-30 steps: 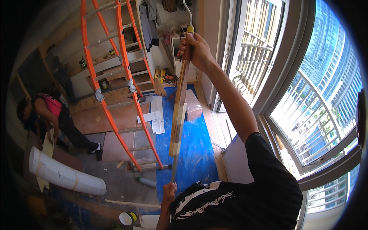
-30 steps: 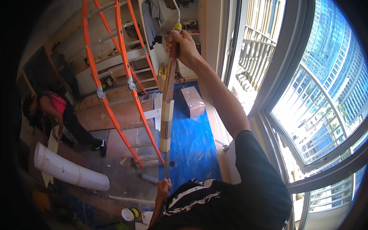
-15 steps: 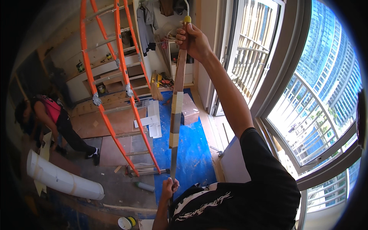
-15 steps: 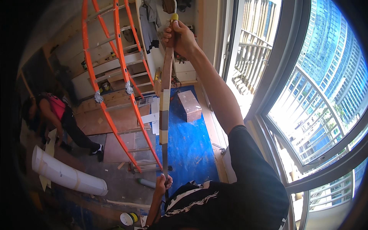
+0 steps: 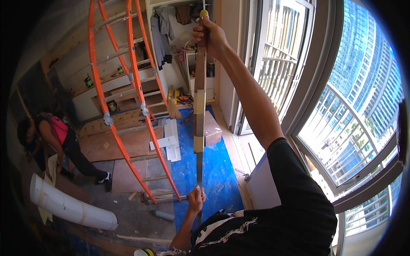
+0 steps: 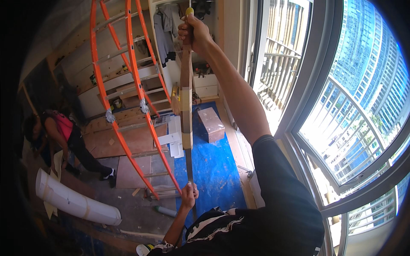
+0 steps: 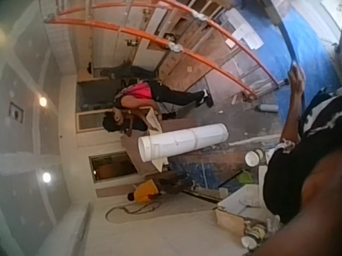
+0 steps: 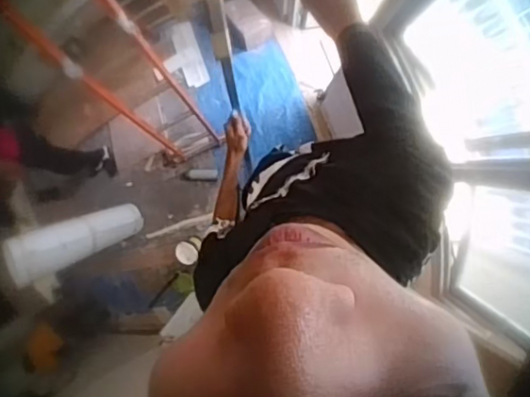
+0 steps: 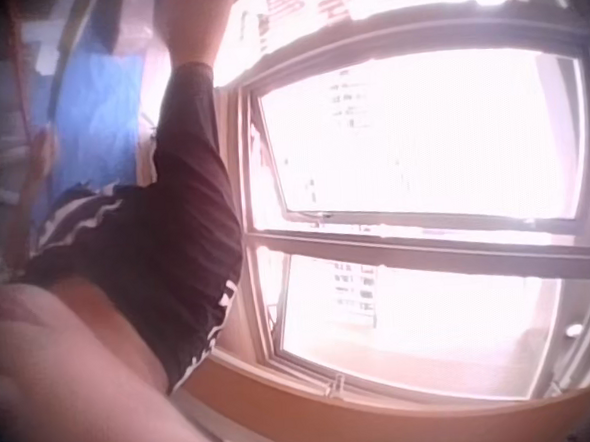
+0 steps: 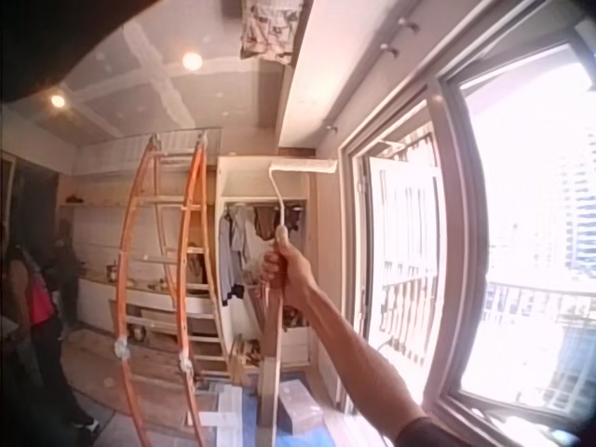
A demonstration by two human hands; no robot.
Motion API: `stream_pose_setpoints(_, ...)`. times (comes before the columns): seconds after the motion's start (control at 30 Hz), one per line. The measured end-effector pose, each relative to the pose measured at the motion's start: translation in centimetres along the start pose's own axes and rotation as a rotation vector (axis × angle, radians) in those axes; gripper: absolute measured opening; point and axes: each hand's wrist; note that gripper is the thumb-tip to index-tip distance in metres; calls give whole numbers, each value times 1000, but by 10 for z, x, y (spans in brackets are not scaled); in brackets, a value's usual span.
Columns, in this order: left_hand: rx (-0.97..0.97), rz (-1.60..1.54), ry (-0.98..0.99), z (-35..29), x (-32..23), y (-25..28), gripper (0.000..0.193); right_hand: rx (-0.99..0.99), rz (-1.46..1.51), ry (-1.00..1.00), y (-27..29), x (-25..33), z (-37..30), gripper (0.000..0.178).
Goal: The person attaches a long metal or plastic trim piece to a door frame using adhesive and tape. The person aligns the strip against the frame, applies tape to secure it, and presses the piece firmly into place.
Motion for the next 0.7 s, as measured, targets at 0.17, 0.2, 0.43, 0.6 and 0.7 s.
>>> stream_pose_setpoints(0.17,-19,76,-45,22,-5,-2,40,-39,-45,-11,-2,3,15,25)
stream_pose_setpoints(0.2,-5,28,-29,27,-4,-2,40,-32,-34,-9,2,3,17,25)
stream_pose_setpoints(0.43,44,45,-43,47,-30,-7,41,-28,-9,3,-2,23,33,28)
stream_pose_setpoints(0.6,5,120,-136,66,-47,-14,41,-14,-91,71,-18,35,42,30)
stream_pose_setpoints(0.7,0,172,-172,76,-50,-10,41,7,-104,103,-19,45,46,30)
Point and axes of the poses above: each hand's wrist, its own z-axis towards the middle knuckle, its own y-axis out of the back of the hand, x = y × z, and after that the axes turned 5 degrees about y, right-handed
